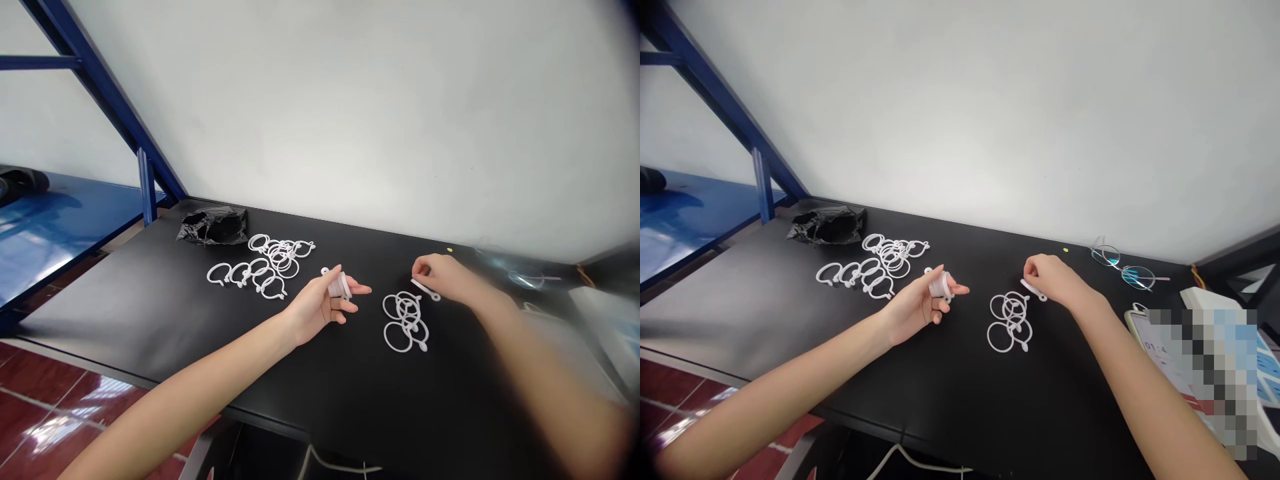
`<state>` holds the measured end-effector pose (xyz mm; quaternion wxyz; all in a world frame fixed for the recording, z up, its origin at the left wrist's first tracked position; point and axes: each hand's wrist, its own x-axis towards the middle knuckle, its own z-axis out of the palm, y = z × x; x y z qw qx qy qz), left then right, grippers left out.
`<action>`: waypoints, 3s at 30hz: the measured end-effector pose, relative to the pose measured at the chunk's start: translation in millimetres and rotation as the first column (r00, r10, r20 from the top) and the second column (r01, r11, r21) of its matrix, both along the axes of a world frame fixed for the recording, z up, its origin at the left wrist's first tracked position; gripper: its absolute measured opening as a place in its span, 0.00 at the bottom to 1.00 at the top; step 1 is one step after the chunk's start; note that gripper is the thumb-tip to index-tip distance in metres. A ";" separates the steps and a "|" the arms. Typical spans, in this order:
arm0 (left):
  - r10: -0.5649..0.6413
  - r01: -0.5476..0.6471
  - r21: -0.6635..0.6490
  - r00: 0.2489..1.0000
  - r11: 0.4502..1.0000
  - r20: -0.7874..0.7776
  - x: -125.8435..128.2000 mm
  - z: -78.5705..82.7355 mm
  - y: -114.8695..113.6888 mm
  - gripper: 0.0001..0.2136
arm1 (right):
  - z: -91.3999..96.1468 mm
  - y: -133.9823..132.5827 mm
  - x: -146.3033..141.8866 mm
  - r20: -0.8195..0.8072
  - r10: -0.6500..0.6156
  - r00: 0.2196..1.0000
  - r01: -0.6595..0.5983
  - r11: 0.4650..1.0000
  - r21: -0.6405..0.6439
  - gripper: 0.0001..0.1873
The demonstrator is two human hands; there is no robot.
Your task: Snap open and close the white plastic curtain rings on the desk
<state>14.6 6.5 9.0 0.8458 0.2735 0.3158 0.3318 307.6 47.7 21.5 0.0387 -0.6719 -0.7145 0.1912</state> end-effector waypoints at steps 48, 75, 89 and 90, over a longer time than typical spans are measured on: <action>-0.205 0.196 0.069 0.968 0.978 0.146 -2.7 5.4 -1.2 0.23 | 30.9 -26.7 -40.8 -0.090 0.133 0.987 -0.144 0.983 -0.118 0.09; -0.193 0.178 0.114 0.972 0.977 0.137 0.3 -0.7 -3.9 0.20 | 15.7 -55.2 -93.4 -0.466 0.156 0.871 -0.051 0.972 0.229 0.13; 0.144 0.169 0.767 0.936 0.618 -0.322 1.4 10.3 -25.5 0.10 | 20.1 -63.3 -105.1 -0.944 -0.155 0.290 -0.384 0.885 -0.263 0.27; 0.167 0.194 0.794 0.923 0.576 -0.346 0.5 11.4 -27.1 0.09 | 18.1 -66.6 -108.3 -0.950 -0.184 0.253 -0.404 0.872 -0.276 0.25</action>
